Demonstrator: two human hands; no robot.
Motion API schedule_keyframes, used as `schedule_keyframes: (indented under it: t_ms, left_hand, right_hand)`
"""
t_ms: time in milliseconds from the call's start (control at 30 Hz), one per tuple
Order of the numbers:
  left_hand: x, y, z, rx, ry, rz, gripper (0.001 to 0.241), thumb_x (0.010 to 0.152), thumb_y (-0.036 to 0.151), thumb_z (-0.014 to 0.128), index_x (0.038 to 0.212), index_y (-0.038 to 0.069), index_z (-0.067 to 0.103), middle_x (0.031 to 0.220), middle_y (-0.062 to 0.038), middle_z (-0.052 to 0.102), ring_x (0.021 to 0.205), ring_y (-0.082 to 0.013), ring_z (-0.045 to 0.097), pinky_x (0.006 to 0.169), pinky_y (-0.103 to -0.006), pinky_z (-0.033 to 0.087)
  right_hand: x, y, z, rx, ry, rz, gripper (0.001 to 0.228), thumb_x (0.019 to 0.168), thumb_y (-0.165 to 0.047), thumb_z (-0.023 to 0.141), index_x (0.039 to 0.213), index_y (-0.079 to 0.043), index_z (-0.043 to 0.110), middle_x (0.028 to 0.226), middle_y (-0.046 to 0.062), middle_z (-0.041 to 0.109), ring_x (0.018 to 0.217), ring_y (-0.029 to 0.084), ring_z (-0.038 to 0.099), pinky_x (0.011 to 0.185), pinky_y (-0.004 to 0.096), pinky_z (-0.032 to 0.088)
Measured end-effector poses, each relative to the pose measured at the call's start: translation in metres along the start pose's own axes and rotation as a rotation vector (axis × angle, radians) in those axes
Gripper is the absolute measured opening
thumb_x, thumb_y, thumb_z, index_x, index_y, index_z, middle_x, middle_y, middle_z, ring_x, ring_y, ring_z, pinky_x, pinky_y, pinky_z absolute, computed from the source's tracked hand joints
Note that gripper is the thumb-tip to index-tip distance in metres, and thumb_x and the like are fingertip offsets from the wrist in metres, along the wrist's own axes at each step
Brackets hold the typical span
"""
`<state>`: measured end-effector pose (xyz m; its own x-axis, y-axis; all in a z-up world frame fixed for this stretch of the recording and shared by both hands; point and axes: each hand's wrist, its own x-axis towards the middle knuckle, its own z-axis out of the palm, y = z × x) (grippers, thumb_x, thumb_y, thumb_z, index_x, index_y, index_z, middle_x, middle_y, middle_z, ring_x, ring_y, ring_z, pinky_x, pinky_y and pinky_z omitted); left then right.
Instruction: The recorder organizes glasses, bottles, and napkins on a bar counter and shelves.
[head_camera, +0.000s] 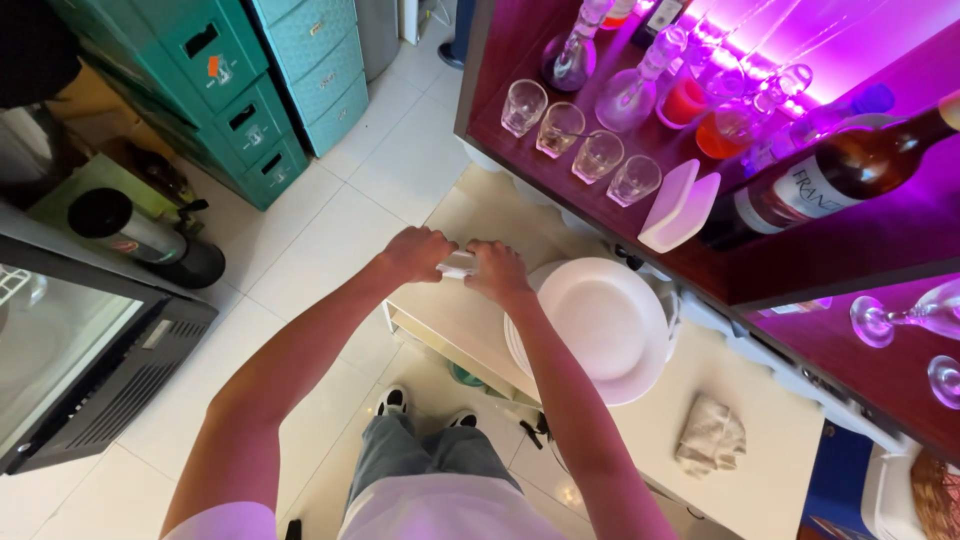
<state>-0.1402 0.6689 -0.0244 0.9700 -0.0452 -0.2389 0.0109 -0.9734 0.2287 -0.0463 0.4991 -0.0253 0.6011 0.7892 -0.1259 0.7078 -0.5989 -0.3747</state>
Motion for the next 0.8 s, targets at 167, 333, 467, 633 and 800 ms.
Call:
schedule_keyframes:
  t_ms: [167, 333, 467, 633, 800]
  left_hand:
    - [0.003, -0.013, 0.018, 0.004, -0.001, 0.034, 0.037, 0.074, 0.019, 0.082, 0.110, 0.013, 0.073, 0.097, -0.013, 0.074, 0.095, -0.0333, 0.073, 0.082, -0.0466, 0.059]
    - [0.009, -0.015, 0.018, 0.006, -0.031, 0.058, 0.037, 0.076, 0.019, 0.082, 0.111, 0.013, 0.073, 0.097, -0.013, 0.074, 0.095, -0.0326, 0.073, 0.081, -0.0464, 0.059]
    - [0.010, -0.015, 0.016, -0.022, -0.059, 0.039, 0.038, 0.075, 0.016, 0.080, 0.113, 0.012, 0.072, 0.096, -0.012, 0.074, 0.093, -0.0322, 0.074, 0.079, -0.0460, 0.060]
    - [0.012, -0.016, 0.016, -0.037, -0.064, 0.023, 0.043, 0.075, 0.014, 0.078, 0.117, 0.012, 0.071, 0.097, -0.012, 0.074, 0.092, -0.0325, 0.074, 0.077, -0.0459, 0.061]
    - [0.011, -0.012, 0.014, -0.028, 0.003, 0.080, 0.051, 0.071, 0.019, 0.081, 0.118, 0.007, 0.068, 0.103, -0.014, 0.073, 0.098, -0.0336, 0.071, 0.081, -0.0453, 0.059]
  right_hand:
    - [0.005, 0.000, 0.023, -0.006, 0.006, 0.030, 0.046, 0.068, -0.018, 0.079, 0.114, -0.018, 0.072, 0.111, 0.019, 0.071, 0.105, 0.043, 0.067, 0.093, 0.053, 0.054]
    - [0.007, 0.000, 0.030, -0.019, 0.017, 0.072, 0.048, 0.070, -0.018, 0.077, 0.117, -0.019, 0.071, 0.114, 0.019, 0.070, 0.107, 0.042, 0.067, 0.095, 0.052, 0.053]
    - [0.009, -0.005, 0.025, 0.003, -0.026, 0.135, 0.048, 0.070, -0.017, 0.077, 0.117, -0.018, 0.071, 0.116, 0.017, 0.070, 0.110, 0.040, 0.067, 0.095, 0.052, 0.053]
    - [0.011, -0.002, 0.027, -0.003, -0.043, 0.144, 0.046, 0.072, -0.018, 0.078, 0.118, -0.017, 0.070, 0.117, 0.017, 0.070, 0.110, 0.040, 0.067, 0.096, 0.051, 0.053]
    - [0.005, 0.012, 0.036, -0.013, 0.143, -0.025, 0.092, 0.049, -0.021, 0.094, 0.132, -0.003, 0.060, 0.129, 0.024, 0.063, 0.112, 0.049, 0.061, 0.088, 0.059, 0.050]
